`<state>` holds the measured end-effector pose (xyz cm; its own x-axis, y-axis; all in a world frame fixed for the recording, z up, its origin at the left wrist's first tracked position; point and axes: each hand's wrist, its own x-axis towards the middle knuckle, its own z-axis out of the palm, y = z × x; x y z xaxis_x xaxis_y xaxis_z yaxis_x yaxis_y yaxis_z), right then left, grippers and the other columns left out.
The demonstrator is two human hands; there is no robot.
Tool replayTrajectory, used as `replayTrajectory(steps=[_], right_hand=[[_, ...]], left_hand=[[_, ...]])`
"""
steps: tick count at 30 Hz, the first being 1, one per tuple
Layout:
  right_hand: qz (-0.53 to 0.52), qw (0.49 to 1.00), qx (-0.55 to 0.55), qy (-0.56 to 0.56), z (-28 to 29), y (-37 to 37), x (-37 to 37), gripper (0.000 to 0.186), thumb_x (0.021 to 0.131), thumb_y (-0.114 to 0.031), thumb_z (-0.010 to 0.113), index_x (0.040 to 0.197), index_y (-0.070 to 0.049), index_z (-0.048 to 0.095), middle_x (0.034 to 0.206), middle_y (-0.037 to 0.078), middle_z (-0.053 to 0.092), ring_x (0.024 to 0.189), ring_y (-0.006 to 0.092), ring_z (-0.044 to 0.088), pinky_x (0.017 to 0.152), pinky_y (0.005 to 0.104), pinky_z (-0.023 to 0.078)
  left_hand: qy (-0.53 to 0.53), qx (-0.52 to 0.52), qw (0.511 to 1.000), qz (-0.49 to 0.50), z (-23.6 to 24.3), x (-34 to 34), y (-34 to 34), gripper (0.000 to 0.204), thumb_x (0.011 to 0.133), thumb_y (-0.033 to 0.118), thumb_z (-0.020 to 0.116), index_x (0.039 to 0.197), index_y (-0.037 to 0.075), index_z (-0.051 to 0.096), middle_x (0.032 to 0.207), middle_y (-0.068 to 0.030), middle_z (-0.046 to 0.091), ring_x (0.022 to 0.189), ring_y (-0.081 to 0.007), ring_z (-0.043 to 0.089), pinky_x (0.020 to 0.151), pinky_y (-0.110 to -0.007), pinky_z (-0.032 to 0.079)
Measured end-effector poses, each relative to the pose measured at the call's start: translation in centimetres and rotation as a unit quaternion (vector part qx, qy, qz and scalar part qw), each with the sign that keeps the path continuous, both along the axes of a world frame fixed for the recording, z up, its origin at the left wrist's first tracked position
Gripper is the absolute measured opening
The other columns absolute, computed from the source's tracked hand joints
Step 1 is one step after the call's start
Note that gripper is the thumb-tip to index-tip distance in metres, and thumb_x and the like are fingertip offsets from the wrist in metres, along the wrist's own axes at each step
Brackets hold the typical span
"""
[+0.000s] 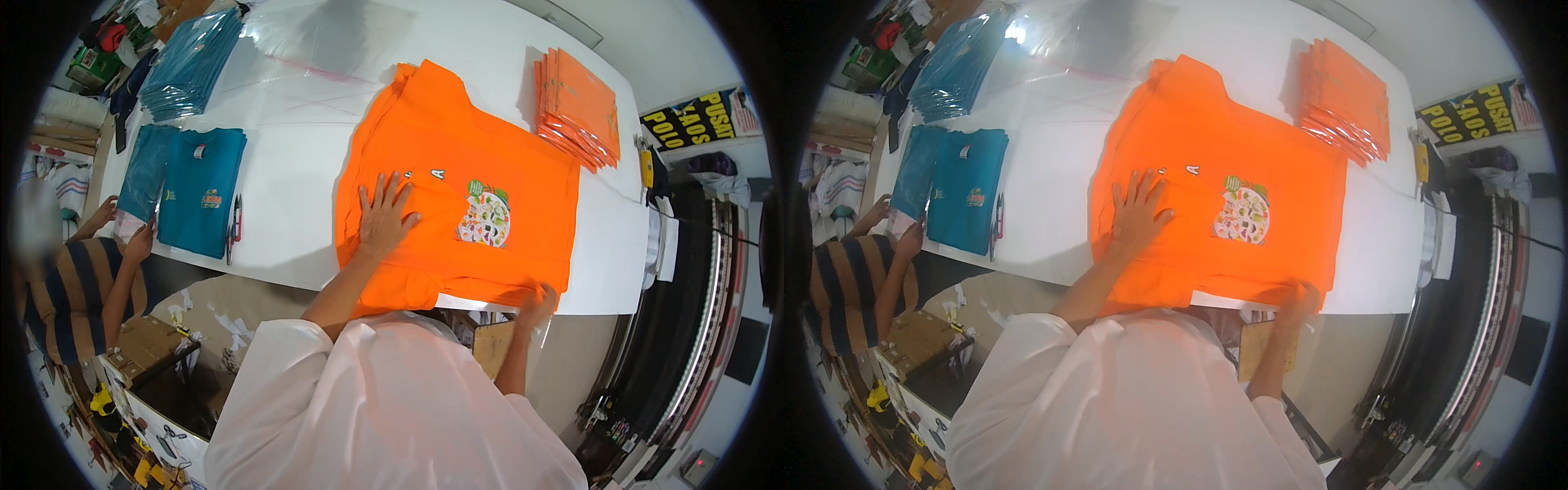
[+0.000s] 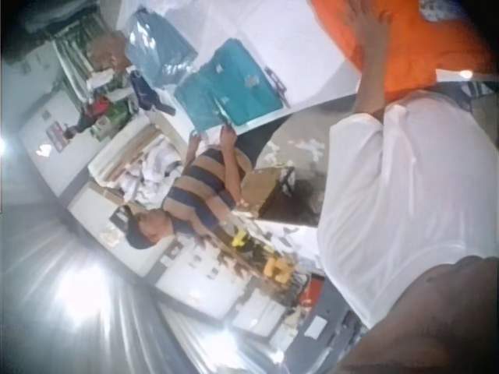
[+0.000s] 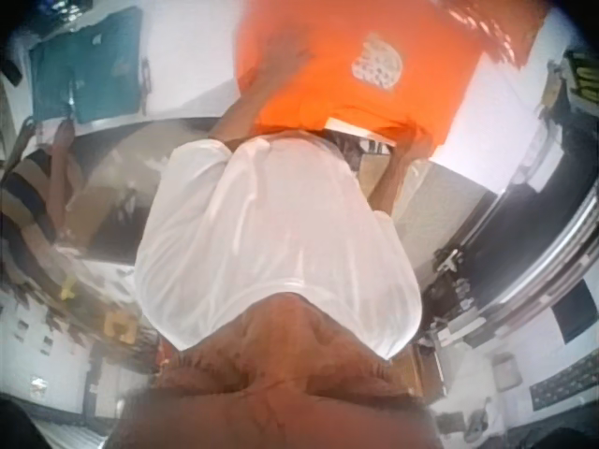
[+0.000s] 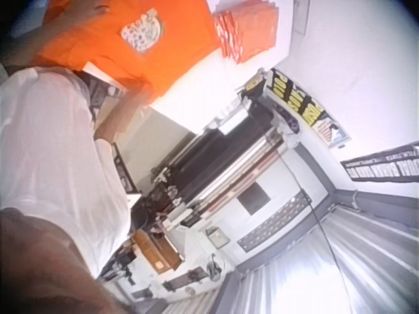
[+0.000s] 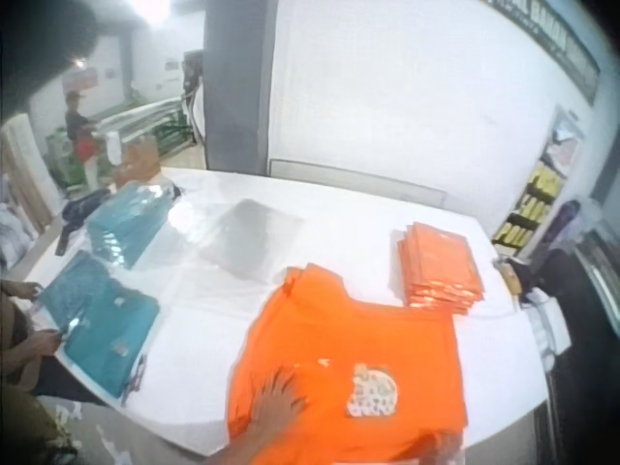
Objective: The person folds orange t-shirts on a white table, places each folded shirt into a clear plastic bag, and stacks the packaged shirts. The person also retrieves additional shirts from another area and continues folding and packaging them.
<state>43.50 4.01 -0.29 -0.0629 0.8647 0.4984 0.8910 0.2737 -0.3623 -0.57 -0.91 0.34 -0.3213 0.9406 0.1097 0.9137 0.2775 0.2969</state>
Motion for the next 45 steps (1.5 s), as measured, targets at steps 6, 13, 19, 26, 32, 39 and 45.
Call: replayTrajectory(steps=[6,13,19,26,32,39,45], right_hand=[[0.315,0.94,-0.129,0.038,2.1,3.4,-25.6,0.015,0.089,-0.014,0.075,0.102,-0.008,0.073,0.098,0.01,0.069,0.097,0.0311,0.065,0.082,0.0433,0.048],[0.35,0.928,-0.124,-0.015,0.1,4.7,-31.9,0.015,0.092,-0.016,0.072,0.104,-0.006,0.072,0.099,0.007,0.067,0.097,0.0286,0.063,0.085,0.0418,0.046],[0.386,0.917,-0.1,-0.004,0.3,5.1,-31.2,0.012,0.095,-0.013,0.065,0.1,-0.002,0.067,0.096,0.015,0.064,0.09,0.0351,0.059,0.084,0.0447,0.047],[0.162,0.982,-0.032,0.096,-6.7,8.2,-7.3,0.031,0.105,-0.019,0.052,0.125,0.003,0.059,0.125,0.02,0.062,0.119,0.039,0.058,0.104,0.0469,0.046],[-0.083,0.993,-0.083,-0.016,-5.7,7.0,10.4,0.061,0.106,-0.042,0.058,0.145,0.005,0.05,0.139,0.024,0.06,0.128,0.0382,0.059,0.11,0.0477,0.046],[0.161,0.948,-0.251,0.107,1.6,9.6,-8.7,0.062,0.106,-0.042,0.059,0.145,0.006,0.049,0.139,0.025,0.057,0.128,0.0362,0.058,0.108,0.0463,0.047],[0.411,0.866,-0.278,-0.061,-0.5,16.1,-25.8,0.061,0.106,-0.044,0.059,0.143,0.005,0.053,0.139,0.024,0.056,0.121,0.0321,0.06,0.1,0.0409,0.05]], left_hand=[[-0.008,-0.024,1.0,0.006,0.1,0.3,0.2,0.078,0.096,0.065,0.056,0.161,0.024,0.04,0.173,-0.0073,0.021,0.16,-0.0312,0.013,0.124,-0.068,0.008],[0.036,-0.064,0.997,0.006,0.4,0.2,-0.1,0.086,0.09,0.063,0.065,0.162,0.027,0.036,0.173,-0.006,0.019,0.16,-0.0308,0.015,0.124,-0.067,0.011],[0.039,-0.029,0.999,0.006,-0.4,0.3,0.0,0.085,0.089,0.067,0.063,0.16,0.026,0.04,0.173,-0.0072,0.021,0.159,-0.0316,0.018,0.124,-0.067,0.014],[-0.007,0.027,1.0,0.01,0.1,-0.1,-0.1,0.084,0.091,0.071,0.055,0.159,0.022,0.043,0.171,-0.0102,0.027,0.159,-0.0334,0.018,0.123,-0.07,0.01],[0.012,0.056,0.998,0.03,-2.5,1.5,-0.7,0.082,0.094,0.06,0.055,0.156,0.007,0.044,0.169,-0.0161,0.029,0.16,-0.0339,0.015,0.126,-0.066,-0.001],[-0.018,0.013,0.994,0.104,0.5,5.6,-6.1,0.087,0.097,0.059,0.054,0.16,0.001,0.035,0.172,-0.0156,0.02,0.161,-0.0316,0.008,0.128,-0.061,0.003],[-0.024,0.08,0.987,0.135,0.6,7.2,-6.8,0.092,0.094,0.059,0.06,0.159,0.0,0.035,0.172,-0.0156,0.02,0.161,-0.0307,0.008,0.129,-0.059,0.002]])
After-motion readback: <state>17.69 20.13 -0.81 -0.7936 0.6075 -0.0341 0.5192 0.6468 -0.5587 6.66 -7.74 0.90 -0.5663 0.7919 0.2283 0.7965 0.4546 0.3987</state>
